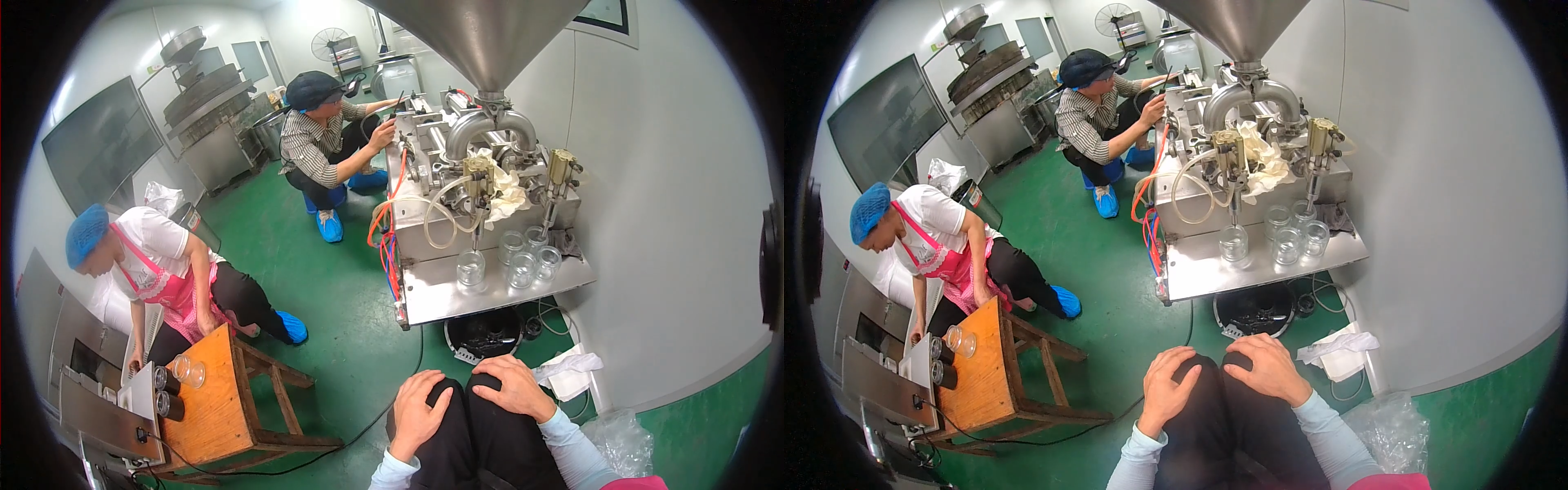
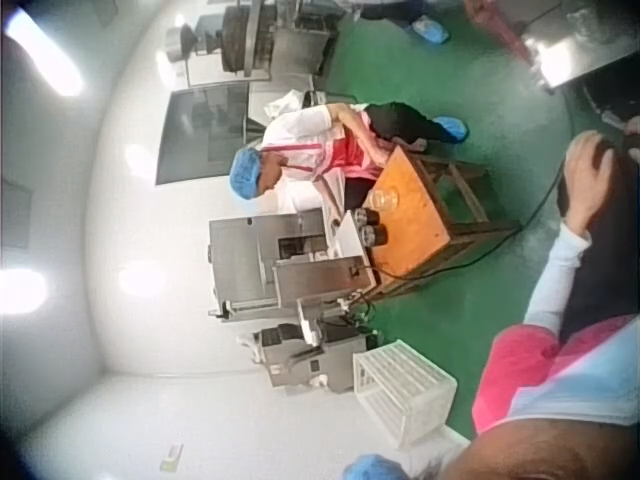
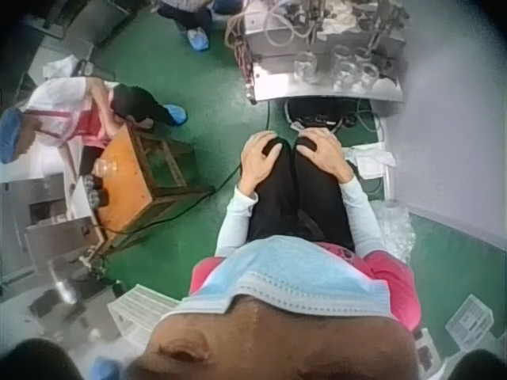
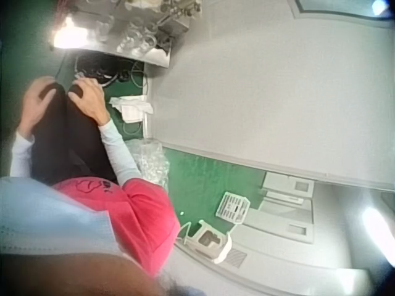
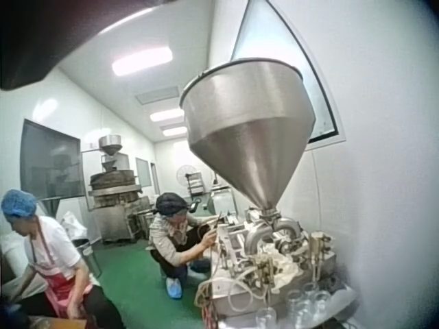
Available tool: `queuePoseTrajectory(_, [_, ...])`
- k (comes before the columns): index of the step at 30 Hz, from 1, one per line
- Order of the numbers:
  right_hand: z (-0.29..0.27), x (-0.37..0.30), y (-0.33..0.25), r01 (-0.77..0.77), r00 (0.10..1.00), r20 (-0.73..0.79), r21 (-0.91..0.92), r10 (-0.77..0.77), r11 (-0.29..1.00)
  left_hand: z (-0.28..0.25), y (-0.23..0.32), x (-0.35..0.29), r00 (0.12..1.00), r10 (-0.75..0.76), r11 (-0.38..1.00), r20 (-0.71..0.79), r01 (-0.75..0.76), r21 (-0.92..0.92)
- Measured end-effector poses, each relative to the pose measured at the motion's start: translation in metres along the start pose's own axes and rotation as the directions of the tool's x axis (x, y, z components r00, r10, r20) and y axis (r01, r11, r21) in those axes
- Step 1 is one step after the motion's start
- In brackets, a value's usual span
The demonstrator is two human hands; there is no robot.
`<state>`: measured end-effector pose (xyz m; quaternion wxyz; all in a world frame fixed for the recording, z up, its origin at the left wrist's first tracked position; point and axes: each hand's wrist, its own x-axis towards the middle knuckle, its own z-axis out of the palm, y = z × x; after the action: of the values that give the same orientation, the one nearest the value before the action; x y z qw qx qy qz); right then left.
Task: Operating a liquid filling machine to fill and cap glass jars in a food processing facility.
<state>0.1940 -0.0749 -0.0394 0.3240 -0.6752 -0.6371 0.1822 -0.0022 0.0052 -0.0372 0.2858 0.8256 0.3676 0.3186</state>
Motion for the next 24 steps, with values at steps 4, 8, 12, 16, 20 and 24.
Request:
queuePoseTrajectory(4, [-0.003, 0.000, 0.001, -0.027, 0.999, 0.019, 0.016, 0.026, 1.000, 0.002, 0.002, 0.002, 1.000, 0.004, 1.000, 0.003, -0.004, -0.005])
queuePoseTrajectory(8, [-0.006, -0.001, 0.006, -0.014, 1.000, 0.004, -0.002, 0.014, 1.000, 0.006, 0.004, 0.005, 1.000, 0.011, 1.000, 0.008, -0.011, -0.006])
queuePoseTrajectory(12, [0.000, 0.004, 0.005, 0.005, 1.000, 0.013, 0.006, -0.005, 1.000, 0.001, 0.001, 0.002, 1.000, -0.015, 1.000, -0.012, 0.015, 0.013])
queuePoseTrajectory(16, [0.005, 0.004, 0.002, 0.066, 0.998, -0.019, 0.046, -0.065, 0.997, 0.000, -0.004, -0.005, 1.000, -0.013, 1.000, -0.028, 0.013, -0.001])
queuePoseTrajectory(20, [-0.007, -0.003, 0.012, 0.000, 0.999, -0.039, 0.040, 0.001, 0.999, 0.018, 0.000, 0.004, 0.999, 0.020, 1.000, 0.034, -0.020, -0.019])
queuePoseTrajectory(24, [-0.003, 0.001, -0.004, -0.028, 0.999, -0.014, 0.091, 0.029, 0.995, 0.008, -0.002, -0.004, 1.000, -0.025, 0.999, 0.016, 0.025, -0.028])
